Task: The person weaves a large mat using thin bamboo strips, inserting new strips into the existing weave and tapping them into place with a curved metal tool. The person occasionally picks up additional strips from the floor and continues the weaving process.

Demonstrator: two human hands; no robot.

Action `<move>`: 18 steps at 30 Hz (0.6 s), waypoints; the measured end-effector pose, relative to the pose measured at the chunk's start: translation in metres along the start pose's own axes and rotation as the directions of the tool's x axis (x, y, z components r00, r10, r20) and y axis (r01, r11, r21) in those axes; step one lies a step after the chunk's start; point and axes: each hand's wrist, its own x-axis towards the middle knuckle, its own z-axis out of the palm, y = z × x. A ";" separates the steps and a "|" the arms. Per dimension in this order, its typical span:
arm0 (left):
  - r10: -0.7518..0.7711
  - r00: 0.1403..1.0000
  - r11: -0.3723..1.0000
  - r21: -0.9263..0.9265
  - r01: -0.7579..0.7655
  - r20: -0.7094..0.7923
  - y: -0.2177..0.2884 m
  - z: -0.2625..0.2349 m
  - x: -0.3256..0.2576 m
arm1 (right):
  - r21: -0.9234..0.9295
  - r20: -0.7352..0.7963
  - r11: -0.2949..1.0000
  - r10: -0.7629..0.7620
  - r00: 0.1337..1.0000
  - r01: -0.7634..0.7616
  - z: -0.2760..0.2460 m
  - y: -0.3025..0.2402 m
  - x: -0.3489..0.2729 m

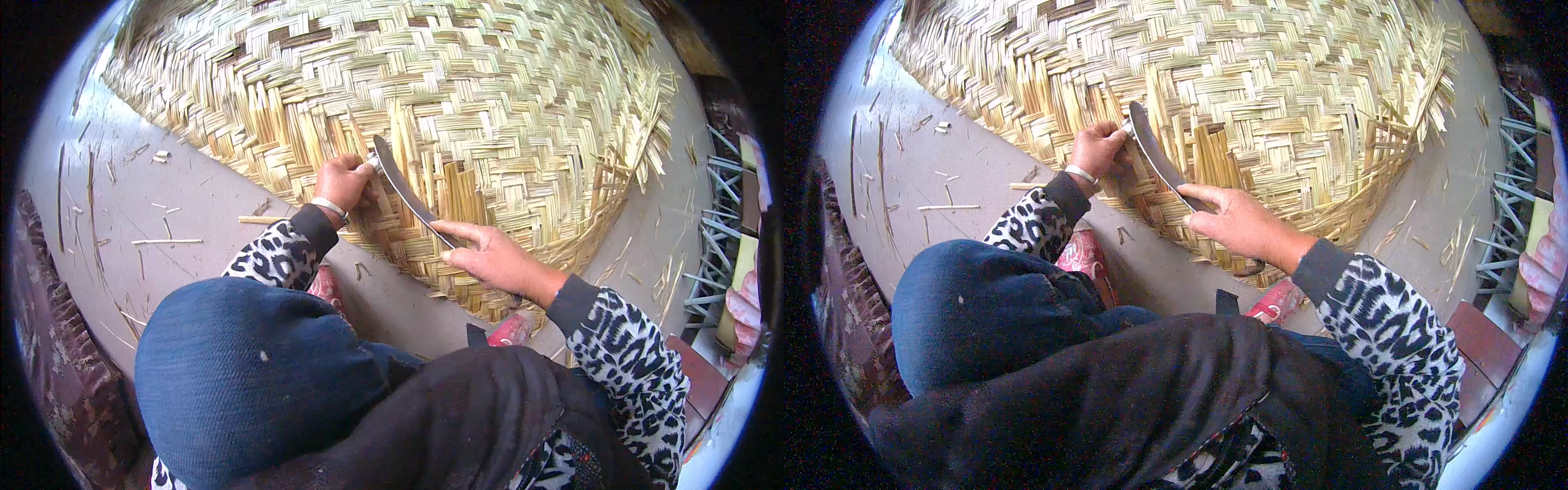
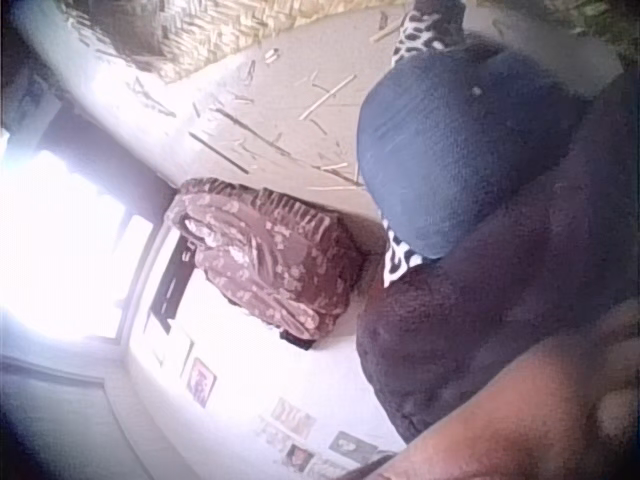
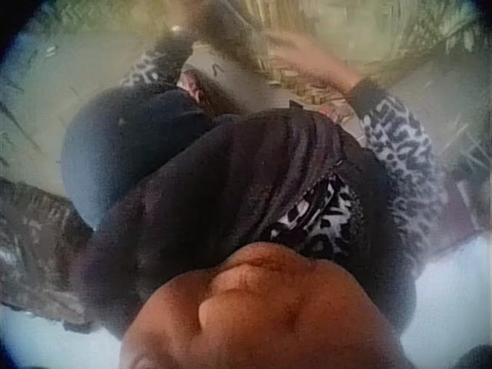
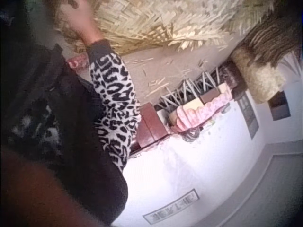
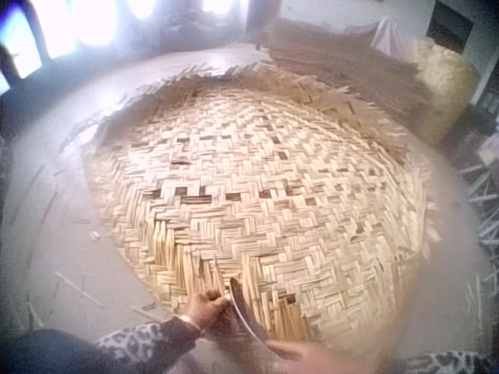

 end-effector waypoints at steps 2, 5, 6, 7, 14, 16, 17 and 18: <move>-0.015 1.000 0.996 -0.084 0.015 0.004 -0.001 -0.001 -0.001 | -0.210 -0.087 0.966 -0.173 0.981 0.152 0.002 0.005 0.009; 0.004 1.000 0.986 -0.169 0.000 0.021 -0.004 -0.004 -0.006 | -0.419 -0.108 0.907 -0.108 0.988 0.053 0.002 0.007 0.016; -0.008 1.000 0.985 -0.173 0.010 0.014 -0.004 -0.005 -0.007 | -0.445 -0.116 0.894 -0.122 0.986 0.058 0.001 0.005 0.018; 0.002 0.999 0.981 -0.195 0.006 0.039 -0.003 -0.006 -0.008 | -0.474 -0.112 0.878 -0.129 0.985 0.061 0.000 0.002 0.019; -0.105 0.992 0.948 -0.293 0.122 0.074 0.009 -0.007 -0.005 | -0.602 -0.133 0.798 -0.055 0.990 -0.036 0.009 -0.014 0.015; -0.134 0.990 0.946 -0.292 0.143 0.050 0.010 -0.008 -0.007 | -0.547 -0.143 0.837 -0.086 0.986 -0.007 0.010 -0.015 0.013; -0.124 0.990 0.943 -0.305 0.136 0.059 0.010 -0.009 -0.007 | -0.534 -0.131 0.845 -0.127 0.983 0.038 0.010 -0.014 0.012; -0.116 0.991 0.940 -0.316 0.129 0.061 0.010 -0.009 -0.007 | -0.547 -0.163 0.837 -0.139 0.977 0.028 0.009 -0.014 0.012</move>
